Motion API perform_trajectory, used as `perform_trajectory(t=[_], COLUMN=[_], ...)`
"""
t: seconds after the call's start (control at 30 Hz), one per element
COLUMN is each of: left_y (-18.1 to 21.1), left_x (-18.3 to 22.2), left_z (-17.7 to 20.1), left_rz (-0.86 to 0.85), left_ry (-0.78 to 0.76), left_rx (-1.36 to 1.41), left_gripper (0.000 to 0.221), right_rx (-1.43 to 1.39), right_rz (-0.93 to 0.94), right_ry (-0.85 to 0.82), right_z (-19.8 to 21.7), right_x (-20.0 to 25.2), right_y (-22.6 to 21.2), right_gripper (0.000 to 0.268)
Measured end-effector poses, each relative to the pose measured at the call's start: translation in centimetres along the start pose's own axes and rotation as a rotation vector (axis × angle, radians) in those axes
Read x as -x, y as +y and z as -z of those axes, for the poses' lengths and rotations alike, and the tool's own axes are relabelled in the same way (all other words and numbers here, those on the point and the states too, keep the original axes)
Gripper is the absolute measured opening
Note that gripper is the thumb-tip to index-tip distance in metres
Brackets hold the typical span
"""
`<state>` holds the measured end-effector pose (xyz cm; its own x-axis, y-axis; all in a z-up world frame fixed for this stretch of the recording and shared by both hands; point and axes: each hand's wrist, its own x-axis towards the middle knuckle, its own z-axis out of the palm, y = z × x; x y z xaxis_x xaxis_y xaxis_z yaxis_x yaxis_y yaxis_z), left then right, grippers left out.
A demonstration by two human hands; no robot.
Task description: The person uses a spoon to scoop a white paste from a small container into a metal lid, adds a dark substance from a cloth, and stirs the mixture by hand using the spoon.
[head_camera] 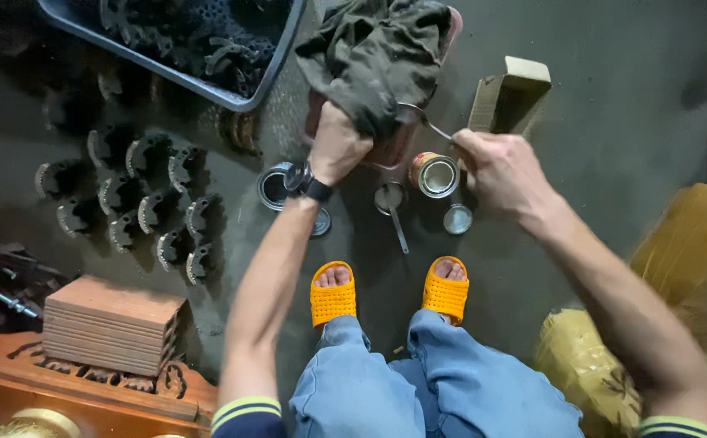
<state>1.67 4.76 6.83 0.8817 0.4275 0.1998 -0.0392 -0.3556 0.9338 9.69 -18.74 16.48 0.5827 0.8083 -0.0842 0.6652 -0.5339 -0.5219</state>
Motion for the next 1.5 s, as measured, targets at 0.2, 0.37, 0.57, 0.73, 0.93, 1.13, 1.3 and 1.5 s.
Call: perform_trajectory(t=[0.2,0.37,0.57,0.73,0.93,1.13,1.3,1.5], left_y=[-5.4,-3.6,-6.2,-4.4,-6.7,-6.5,-6.2,-1.9], left_x=[-1.1,-0.7,-2.1,-0.3,3.1,2.0,1.9,0.2], left_z=[-1.7,-3.3,-0.3,-0.2,-7.6,-6.5,-3.0,-0.6], left_rz=[-0.53,-0.815,-0.727,0.143,0.543,0.898,0.896,0.733], left_ry=[-0.419,-0.471,-0.308,-0.071,0.251,0.289,-0.014,-0.07], left_rx=[-0.725,-0.943,-0.875,0.103,0.629,0.593,0.304,0.129], left_gripper=[0.017,0.016,0.014,0.027,0.028,0.035,0.025,0.022], right_rx=[0.756,0.616,0.485,-0.067,-0.595,-0.497,-0.341,-0.189], right_rz=[0.189,0.196,0.055,-0.03,-0.224,-0.235,-0.162,-0.154], right_ry=[-0.111,-0.19,-0.21,0.199,0.215,0.135,-0.019,-0.081], right_z=[1.4,-2.7,0.9,0.7,-6.6,-5.5,-2.4,0.3], right_x=[-2.6,-5.0,-3.9,-2.1,-4.0,-3.2,-2.6,-2.2], right_y=[-0.4,-0.6,-1.1,-2.9,-3.6,-3.5,-2.7,-3.4], right_gripper=[0.014,0.007,0.013,0.008,0.019,0.013,0.011,0.01])
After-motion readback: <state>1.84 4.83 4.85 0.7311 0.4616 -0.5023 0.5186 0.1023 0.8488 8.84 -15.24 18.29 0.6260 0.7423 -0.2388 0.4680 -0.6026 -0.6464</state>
